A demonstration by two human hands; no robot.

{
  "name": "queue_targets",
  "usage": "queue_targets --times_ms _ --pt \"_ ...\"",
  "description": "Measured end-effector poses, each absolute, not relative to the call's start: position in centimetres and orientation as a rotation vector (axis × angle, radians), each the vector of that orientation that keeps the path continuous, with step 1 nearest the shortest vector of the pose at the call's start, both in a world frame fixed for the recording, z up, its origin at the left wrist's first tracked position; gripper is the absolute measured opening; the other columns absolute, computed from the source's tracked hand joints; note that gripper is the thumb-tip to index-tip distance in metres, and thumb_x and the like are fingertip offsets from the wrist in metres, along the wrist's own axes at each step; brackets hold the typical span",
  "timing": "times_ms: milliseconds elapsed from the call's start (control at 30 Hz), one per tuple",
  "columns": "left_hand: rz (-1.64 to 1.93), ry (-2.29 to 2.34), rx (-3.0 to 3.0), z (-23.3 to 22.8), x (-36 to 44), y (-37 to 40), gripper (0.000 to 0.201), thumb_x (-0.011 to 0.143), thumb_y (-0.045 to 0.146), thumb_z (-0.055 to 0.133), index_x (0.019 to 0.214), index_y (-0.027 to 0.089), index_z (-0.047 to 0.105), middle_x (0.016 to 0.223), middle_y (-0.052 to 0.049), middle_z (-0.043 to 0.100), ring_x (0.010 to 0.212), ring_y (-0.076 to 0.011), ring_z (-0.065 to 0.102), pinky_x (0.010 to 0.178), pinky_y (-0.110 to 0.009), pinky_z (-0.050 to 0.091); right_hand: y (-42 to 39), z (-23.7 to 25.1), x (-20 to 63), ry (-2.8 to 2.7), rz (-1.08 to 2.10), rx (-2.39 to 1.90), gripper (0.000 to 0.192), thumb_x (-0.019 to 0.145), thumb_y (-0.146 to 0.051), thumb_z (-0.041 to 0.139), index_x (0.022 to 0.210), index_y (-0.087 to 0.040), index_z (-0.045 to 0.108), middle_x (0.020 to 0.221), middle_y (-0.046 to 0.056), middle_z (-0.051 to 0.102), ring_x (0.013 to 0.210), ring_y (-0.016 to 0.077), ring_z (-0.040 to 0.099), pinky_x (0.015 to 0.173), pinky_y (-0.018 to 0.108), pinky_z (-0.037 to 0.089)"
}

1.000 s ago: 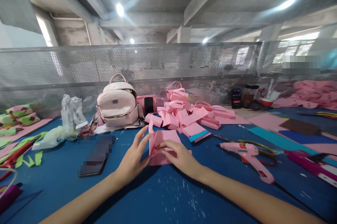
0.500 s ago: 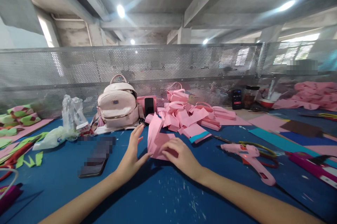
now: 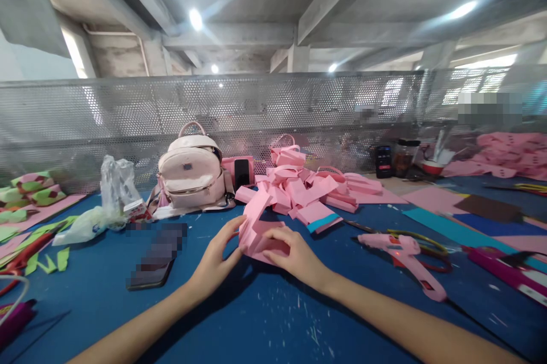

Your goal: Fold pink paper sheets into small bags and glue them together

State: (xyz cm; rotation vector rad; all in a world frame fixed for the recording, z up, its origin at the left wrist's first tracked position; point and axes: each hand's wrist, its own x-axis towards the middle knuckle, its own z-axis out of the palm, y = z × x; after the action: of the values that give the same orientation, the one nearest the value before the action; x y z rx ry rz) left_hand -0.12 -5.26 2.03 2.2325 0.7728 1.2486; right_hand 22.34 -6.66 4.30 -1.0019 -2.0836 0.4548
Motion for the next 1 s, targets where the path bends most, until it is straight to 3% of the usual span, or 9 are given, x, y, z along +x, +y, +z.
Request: queue_targets --times_ms 100,267,500,600,700,800,867,933,1000 --pt "1.299 0.815 2.385 2.7 -0.3 -5.5 0.058 0.096 0.02 0.052 0.149 0.025 0.031 0.156 -0.016 0.034 0.144 -0.0286 0.036 0.111 -0.051 0.042 -6.5 4.1 22.4 -2.129 0.452 -1.039 0.022 0.08 -0.011 0.07 0.099 -0.02 0.07 0.102 0.003 0.075 0.096 0.0224 0.066 0.087 0.035 0.049" --pt "1.243 0.876 2.865 4.9 -0.7 -5.8 0.043 0.089 0.014 0.06 0.13 0.024 0.054 0.16 -0.015 0.019 0.148 -0.0347 0.022 0.113 -0.054 0.037 -6.3 5.3 22.2 -2.329 0.306 -0.981 0.026 0.081 -0.008 0.066 0.102 -0.022 0.07 0.105 0.003 0.073 0.098 0.0215 0.063 0.09 0.035 0.046" --pt "1.199 0.842 3.372 7.6 -1.4 -5.4 0.047 0.09 0.016 0.06 0.135 0.019 0.047 0.147 -0.016 0.049 0.141 -0.028 0.041 0.121 -0.056 0.02 -4.5 8.9 20.9 -2.649 -0.269 -0.77 0.021 0.085 -0.008 0.058 0.098 -0.019 0.07 0.093 0.007 0.071 0.096 0.0239 0.058 0.097 0.041 0.04" --pt "1.094 0.889 3.336 8.1 -1.7 -5.2 0.041 0.094 0.021 0.055 0.133 0.014 0.046 0.129 -0.015 0.064 0.126 -0.0247 0.057 0.122 -0.057 0.012 -4.1 10.5 20.3 -2.719 -0.434 -0.675 0.023 0.088 -0.005 0.052 0.095 -0.018 0.07 0.088 0.008 0.071 0.091 0.0239 0.057 0.098 0.042 0.039" --pt "1.083 0.944 2.969 7.6 -1.8 -4.8 0.033 0.089 0.025 0.062 0.12 0.019 0.057 0.107 -0.007 0.072 0.103 -0.0238 0.068 0.121 -0.06 0.011 -4.2 11.8 19.8 -2.691 -0.543 -0.688 0.023 0.091 -0.007 0.049 0.094 -0.016 0.069 0.084 0.009 0.071 0.087 0.0249 0.055 0.095 0.044 0.039" --pt "1.116 0.988 2.458 6.2 -1.5 -4.3 0.017 0.081 0.025 0.068 0.098 0.021 0.066 0.085 0.001 0.073 0.077 -0.0185 0.067 0.118 -0.059 0.019 -4.4 12.2 19.8 -2.643 -0.557 -0.684 0.019 0.092 -0.011 0.051 0.096 -0.018 0.069 0.084 0.006 0.071 0.087 0.0244 0.055 0.097 0.045 0.038" --pt "1.126 1.026 2.302 4.9 -1.1 -4.1 0.005 0.08 0.024 0.068 0.078 0.02 0.067 0.07 0.003 0.069 0.066 -0.0158 0.063 0.11 -0.053 0.036 -4.6 11.9 20.1 -2.58 -0.522 -0.668 0.018 0.094 -0.014 0.052 0.101 -0.02 0.067 0.092 0.005 0.07 0.094 0.0237 0.055 0.102 0.045 0.034" --pt "1.124 1.053 2.178 3.6 -0.6 -3.9 0.012 0.079 0.025 0.067 0.07 0.018 0.065 0.065 0.002 0.067 0.064 -0.0161 0.063 0.089 -0.041 0.053 -4.8 11.0 20.7 -2.407 -0.501 -0.694 0.016 0.095 -0.018 0.053 0.105 -0.021 0.065 0.103 0.006 0.067 0.106 0.0246 0.052 0.105 0.047 0.03" --pt "1.13 1.048 2.039 2.3 0.0 -3.8 0.014 0.081 0.028 0.065 0.077 0.015 0.069 0.07 -0.002 0.071 0.067 -0.0177 0.066 0.071 -0.032 0.057 -5.1 9.5 21.4 -2.172 -0.495 -0.76 0.011 0.097 -0.024 0.052 0.101 -0.022 0.062 0.107 0.008 0.064 0.111 0.0271 0.049 0.103 0.048 0.03"
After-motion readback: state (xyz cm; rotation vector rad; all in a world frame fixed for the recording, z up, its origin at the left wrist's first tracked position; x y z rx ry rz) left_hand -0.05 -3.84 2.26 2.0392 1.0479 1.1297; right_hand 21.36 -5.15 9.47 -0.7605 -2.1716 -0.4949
